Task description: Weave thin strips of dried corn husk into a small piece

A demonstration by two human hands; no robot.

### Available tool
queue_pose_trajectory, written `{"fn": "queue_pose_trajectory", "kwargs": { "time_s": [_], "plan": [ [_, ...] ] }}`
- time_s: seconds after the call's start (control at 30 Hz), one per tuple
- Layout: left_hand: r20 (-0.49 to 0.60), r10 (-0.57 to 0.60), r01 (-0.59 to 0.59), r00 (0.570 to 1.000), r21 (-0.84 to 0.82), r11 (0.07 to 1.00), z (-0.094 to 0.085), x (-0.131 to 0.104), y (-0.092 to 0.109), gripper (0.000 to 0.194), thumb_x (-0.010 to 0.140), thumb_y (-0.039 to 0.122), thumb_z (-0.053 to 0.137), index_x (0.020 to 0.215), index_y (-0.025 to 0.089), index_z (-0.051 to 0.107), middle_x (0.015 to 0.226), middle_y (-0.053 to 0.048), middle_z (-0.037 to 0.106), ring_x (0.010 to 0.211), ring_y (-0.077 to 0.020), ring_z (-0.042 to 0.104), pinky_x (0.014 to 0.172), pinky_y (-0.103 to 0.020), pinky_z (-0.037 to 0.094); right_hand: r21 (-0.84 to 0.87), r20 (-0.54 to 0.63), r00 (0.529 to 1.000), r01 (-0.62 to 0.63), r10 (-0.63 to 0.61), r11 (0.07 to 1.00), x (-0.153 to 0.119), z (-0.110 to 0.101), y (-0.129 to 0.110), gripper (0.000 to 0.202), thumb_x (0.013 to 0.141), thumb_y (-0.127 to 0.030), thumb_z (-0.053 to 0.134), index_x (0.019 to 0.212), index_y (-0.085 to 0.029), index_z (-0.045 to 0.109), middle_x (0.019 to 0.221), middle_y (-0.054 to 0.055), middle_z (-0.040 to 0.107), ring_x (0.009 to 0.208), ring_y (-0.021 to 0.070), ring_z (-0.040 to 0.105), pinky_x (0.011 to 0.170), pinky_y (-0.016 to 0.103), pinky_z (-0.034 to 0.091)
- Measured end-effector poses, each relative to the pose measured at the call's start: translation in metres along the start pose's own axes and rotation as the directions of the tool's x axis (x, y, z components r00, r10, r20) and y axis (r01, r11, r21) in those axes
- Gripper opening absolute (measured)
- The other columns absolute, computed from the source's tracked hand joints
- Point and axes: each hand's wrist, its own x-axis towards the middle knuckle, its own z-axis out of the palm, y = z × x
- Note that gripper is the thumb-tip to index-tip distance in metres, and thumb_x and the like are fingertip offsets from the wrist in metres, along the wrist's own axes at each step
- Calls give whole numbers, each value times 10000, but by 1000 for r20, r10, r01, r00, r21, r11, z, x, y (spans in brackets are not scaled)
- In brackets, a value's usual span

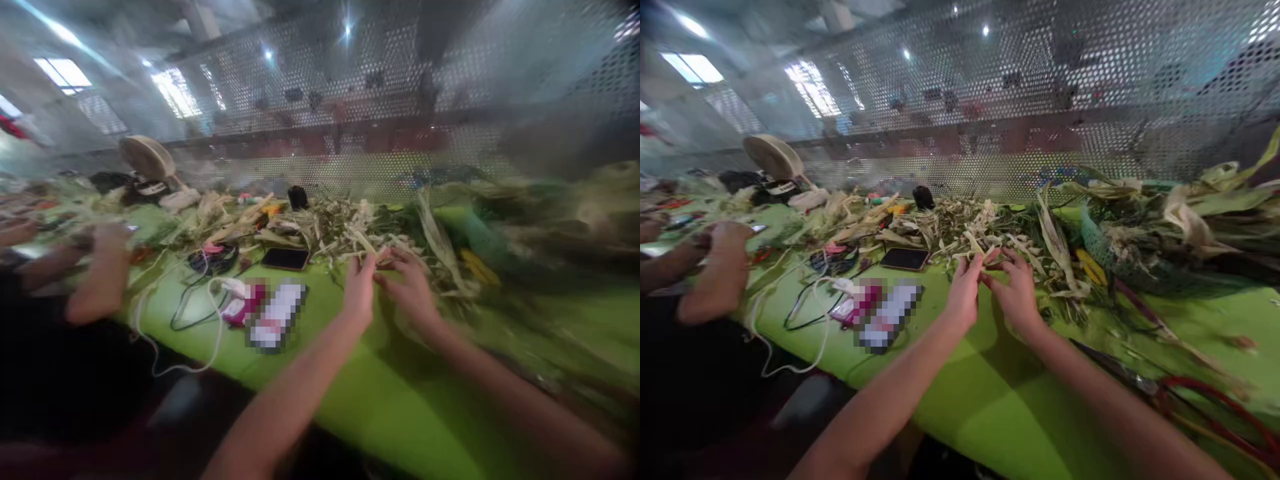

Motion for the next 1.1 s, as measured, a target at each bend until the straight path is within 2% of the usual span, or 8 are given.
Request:
{"fn": "queue_pose_trajectory", "kwargs": {
  "time_s": [0.13,0.27,0.43,0.6,0.77,0.9,1.0,1.1],
  "plan": [
    [61,199,-195,978,-70,978,7,0,-7,507,809,578,639,1170,230,563,1368,-107,590,1310,-279,513,1058,-366,413,86,-49,996,-72,76,994,0,1,7,316,722,-507,683,663,-197,676,1169,148,644,1123,318,576,965,450,417],
    [134,311,-283,941,-193,939,11,1,-9,366,847,489,634,1066,202,571,1129,-105,711,1109,-235,645,1020,-391,444,221,-38,986,-153,165,963,-4,5,10,308,746,-488,671,640,-200,646,955,97,686,923,260,623,850,395,452],
    [127,315,-276,941,-255,927,10,3,0,294,852,418,641,1026,196,559,1006,-90,740,1027,-222,675,979,-391,465,264,45,982,-187,182,946,-6,5,7,237,725,-430,692,685,-196,683,910,77,691,890,249,618,817,383,448],
    [72,349,-330,935,-193,924,2,12,8,225,855,396,614,913,200,520,788,-41,722,878,-197,687,889,-358,481,118,72,993,-102,93,988,-3,4,3,162,687,-349,659,616,-207,694,1152,93,646,1082,291,567,975,438,383],
    [127,409,-404,904,-66,912,-9,20,13,245,860,430,602,896,198,529,710,-9,690,783,-178,655,847,-335,453,-12,135,991,-11,13,1000,0,-2,0,171,712,-378,664,629,-232,691,1103,83,671,1096,302,560,1019,491,345],
    [133,442,-448,887,17,894,-17,24,20,257,838,432,635,876,188,562,668,8,658,738,-167,618,843,-325,429,-86,0,1000,-27,28,996,9,-21,-6,260,764,-461,675,688,-213,663,1043,93,654,1014,277,576,930,439,413],
    [206,417,-432,885,35,901,-18,24,22,263,829,435,648,861,182,581,652,12,630,705,-155,594,818,-308,423,-73,-71,997,-16,11,997,17,-30,-8,278,771,-471,673,845,-203,681,1029,89,651,1007,264,573,912,400,416],
    [328,373,-404,868,32,914,-15,21,18,273,830,445,647,858,179,590,623,13,589,654,-138,555,726,-278,417,34,41,998,-44,42,998,20,-30,-7,317,771,-474,659,911,-193,691,939,65,678,907,235,594,848,362,430]
  ]
}}
